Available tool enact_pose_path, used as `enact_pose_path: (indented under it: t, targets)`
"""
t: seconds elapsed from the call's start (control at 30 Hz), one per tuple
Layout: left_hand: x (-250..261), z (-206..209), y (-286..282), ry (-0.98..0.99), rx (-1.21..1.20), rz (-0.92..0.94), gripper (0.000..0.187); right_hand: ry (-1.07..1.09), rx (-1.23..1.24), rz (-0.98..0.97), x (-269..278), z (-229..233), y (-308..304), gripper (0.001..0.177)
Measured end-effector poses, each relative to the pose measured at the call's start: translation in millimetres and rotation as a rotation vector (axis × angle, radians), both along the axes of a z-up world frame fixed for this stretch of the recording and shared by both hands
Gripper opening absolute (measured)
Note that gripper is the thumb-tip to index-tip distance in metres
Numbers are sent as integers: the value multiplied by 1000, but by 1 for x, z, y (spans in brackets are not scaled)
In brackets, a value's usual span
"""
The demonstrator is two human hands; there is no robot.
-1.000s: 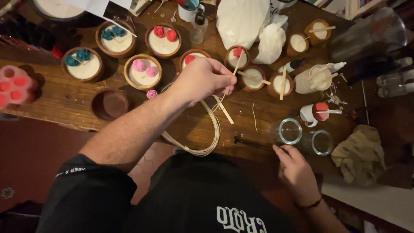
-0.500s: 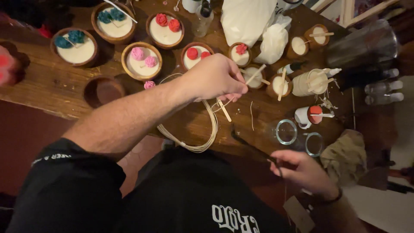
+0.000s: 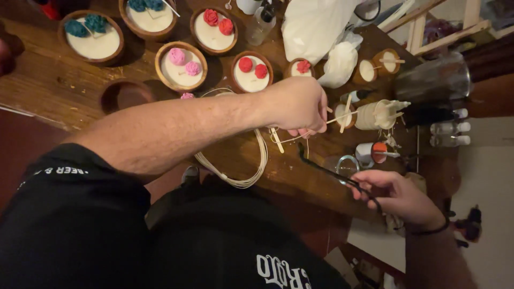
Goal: Preparing and assembling candle wicks with wooden supports using pliers
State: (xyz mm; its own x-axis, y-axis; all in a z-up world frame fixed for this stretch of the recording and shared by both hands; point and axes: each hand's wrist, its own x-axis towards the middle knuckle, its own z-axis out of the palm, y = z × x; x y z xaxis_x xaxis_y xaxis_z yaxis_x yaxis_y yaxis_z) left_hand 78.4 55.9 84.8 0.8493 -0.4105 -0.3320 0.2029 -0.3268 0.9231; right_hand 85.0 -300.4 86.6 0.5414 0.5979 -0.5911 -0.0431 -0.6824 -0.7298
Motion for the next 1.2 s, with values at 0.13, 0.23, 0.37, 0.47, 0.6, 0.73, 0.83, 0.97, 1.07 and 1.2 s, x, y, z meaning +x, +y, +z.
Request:
enact_pose_path:
  t: [0.13,0.23,0.37,0.47,0.6,0.73,0.83,0.97,1.07,1.2]
  targets:
    - [4,-5,-2,-18,13,-8,13,-27,55,79,-2,15,22,44]
    - [10,-15,-10,-19,7,-25,13,-24,44,48,1,11,17,45]
    - [12,-15,-11,-42,51,-28,16,6,101,39,5,9,13,48]
    - [14,-16,-13,-21,30,-21,13,22,92,-11,3,11,15,28]
    - [16,-20,-15,-22,66,-14,12,-74,38,-23,2,9,14,26]
    - [17,-23,-14,2,11,-18,13,-206,23,61,0,4,12,15]
    - [18,-26,-13,-37,13,-1,14,-137,89,279,-8,1,10,10]
    - [14,-28,-8,-62,-30,13,23,-86,39,258,-25,-6,-8,19]
    - [21,-52,-16,-300,411,-91,27,-166,-120,295,-35,-9,-29,21]
    - [29,-97,-40,-801,772,-338,18,-230,-80,348,-50,-17,-56,26]
